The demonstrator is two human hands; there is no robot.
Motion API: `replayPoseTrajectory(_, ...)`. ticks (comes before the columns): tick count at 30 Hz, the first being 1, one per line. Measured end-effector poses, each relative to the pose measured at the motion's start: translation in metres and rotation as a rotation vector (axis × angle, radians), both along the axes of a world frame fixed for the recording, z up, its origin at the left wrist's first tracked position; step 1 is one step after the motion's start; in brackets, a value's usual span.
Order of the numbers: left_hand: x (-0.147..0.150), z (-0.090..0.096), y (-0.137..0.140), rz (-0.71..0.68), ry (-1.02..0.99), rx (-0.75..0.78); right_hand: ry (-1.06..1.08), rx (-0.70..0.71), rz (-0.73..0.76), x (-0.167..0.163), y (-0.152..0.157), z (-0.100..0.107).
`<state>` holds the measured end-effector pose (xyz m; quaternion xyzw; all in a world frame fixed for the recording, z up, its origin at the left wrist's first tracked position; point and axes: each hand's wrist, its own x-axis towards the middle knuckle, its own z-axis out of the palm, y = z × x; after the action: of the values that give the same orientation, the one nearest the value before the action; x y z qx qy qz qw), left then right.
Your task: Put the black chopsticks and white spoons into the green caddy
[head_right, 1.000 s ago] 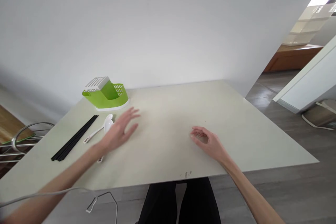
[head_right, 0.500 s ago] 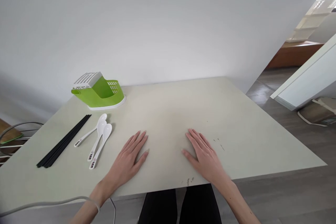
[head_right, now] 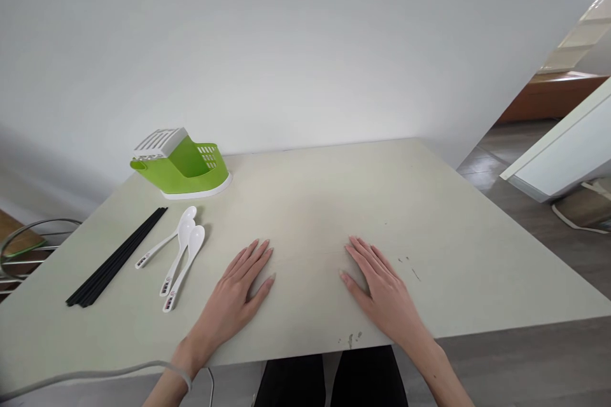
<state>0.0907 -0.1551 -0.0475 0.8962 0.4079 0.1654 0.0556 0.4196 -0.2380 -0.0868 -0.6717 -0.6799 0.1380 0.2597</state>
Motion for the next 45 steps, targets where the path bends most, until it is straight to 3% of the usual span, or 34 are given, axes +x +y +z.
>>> replayPoseTrajectory(45,0.0002,0.0012,-0.0031,0.023,0.007,-0.018,-0.014,-0.013,-0.026,-0.0004,-0.0017,-0.0009)
